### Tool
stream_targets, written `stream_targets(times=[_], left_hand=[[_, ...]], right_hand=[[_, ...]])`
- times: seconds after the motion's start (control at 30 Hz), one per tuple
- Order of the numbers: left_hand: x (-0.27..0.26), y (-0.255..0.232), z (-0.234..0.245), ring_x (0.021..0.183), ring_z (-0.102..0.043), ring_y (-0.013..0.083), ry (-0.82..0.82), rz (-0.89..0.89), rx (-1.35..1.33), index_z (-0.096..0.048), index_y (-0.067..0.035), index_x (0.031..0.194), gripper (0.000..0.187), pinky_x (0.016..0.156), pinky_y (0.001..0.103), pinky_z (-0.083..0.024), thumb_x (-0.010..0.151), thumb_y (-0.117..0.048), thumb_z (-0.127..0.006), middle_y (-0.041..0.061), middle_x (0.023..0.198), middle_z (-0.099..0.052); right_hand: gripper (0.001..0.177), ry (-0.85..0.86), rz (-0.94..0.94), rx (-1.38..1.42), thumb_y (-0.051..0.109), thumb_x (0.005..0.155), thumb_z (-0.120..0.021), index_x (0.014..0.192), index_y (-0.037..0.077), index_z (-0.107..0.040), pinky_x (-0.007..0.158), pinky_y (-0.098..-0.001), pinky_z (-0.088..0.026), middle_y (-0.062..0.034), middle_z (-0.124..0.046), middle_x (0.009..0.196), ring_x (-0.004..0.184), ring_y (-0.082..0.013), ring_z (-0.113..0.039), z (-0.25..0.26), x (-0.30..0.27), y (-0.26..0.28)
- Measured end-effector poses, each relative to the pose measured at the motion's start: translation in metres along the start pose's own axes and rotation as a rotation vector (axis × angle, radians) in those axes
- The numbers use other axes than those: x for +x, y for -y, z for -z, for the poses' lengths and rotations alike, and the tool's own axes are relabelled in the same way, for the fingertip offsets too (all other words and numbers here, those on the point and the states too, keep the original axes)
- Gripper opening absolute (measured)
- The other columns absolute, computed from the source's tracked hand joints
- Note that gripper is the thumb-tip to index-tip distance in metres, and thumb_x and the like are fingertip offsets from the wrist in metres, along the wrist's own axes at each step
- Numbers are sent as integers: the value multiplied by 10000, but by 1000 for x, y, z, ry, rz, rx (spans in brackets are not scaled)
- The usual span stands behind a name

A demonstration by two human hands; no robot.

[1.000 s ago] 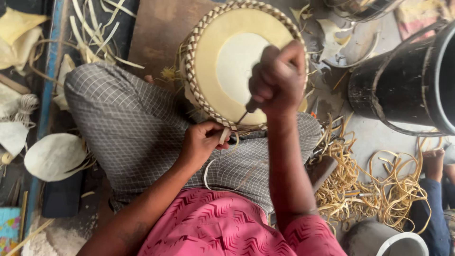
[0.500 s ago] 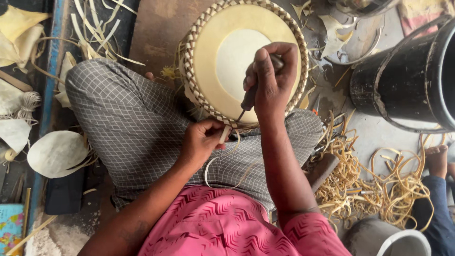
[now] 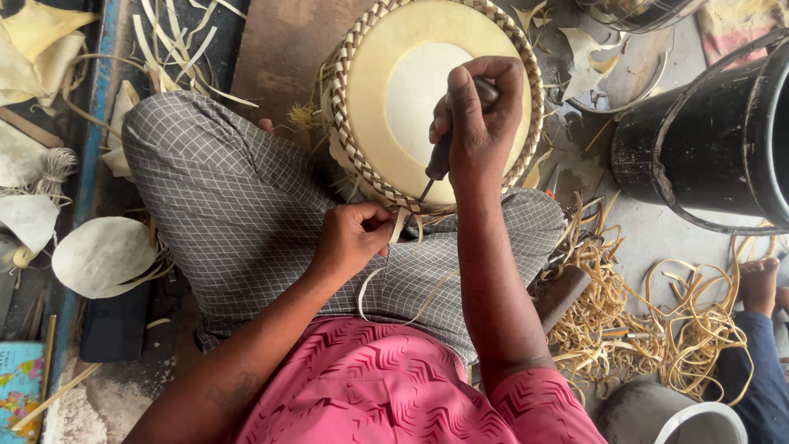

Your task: The person repairs a percussion instrument by hand using a tool to tighten and trim material around the drum head.

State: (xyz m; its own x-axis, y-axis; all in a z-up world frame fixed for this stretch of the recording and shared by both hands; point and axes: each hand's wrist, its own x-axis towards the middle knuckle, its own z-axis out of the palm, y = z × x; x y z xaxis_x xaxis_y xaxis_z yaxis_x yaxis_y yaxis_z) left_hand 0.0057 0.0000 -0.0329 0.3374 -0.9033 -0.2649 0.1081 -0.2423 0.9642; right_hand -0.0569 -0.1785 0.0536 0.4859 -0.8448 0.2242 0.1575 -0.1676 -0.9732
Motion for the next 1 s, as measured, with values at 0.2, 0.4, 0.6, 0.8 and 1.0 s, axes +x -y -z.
stream_targets(times=[0.2,0.4,0.6,0.8,1.0], left_hand=[[2,-2,1,501,-673,74,34,-6,-3,-726,-24,764,152,463,235,-520,884,-114,-756,29,612,-714],[5,-9,1,495,-676,75,50,48,45,-740,-24,764,165,461,239,-516,879,-139,-768,36,603,-718],[7,-13,1,524,-665,82,96,95,62,-765,-17,804,151,481,240,-518,879,-146,-784,52,635,-727],[10,8,-11,692,-718,111,99,81,-176,-769,-7,975,106,545,242,-581,918,-64,-699,53,819,-774],[3,26,-12,765,-763,175,130,217,-439,-702,8,1172,245,669,291,-624,1028,-138,-570,119,946,-766]], right_hand=[[253,12,2,5,242,1104,-670,1125,62,-494,534,-277,-475,-15,-517,751,612,-104,-549,1,2,-3],[236,12,-8,11,229,1105,-662,1120,63,-495,528,-272,-474,-13,-516,737,606,-104,-551,3,3,-4],[219,27,14,8,215,1116,-651,1126,63,-494,533,-272,-481,-13,-517,749,616,-107,-560,4,3,-5],[221,25,0,-11,220,1116,-650,1129,61,-496,540,-267,-486,-10,-518,750,623,-103,-563,5,4,-5],[228,13,-13,49,226,1110,-657,1122,65,-495,543,-268,-488,-12,-516,759,628,-101,-555,7,4,-5]])
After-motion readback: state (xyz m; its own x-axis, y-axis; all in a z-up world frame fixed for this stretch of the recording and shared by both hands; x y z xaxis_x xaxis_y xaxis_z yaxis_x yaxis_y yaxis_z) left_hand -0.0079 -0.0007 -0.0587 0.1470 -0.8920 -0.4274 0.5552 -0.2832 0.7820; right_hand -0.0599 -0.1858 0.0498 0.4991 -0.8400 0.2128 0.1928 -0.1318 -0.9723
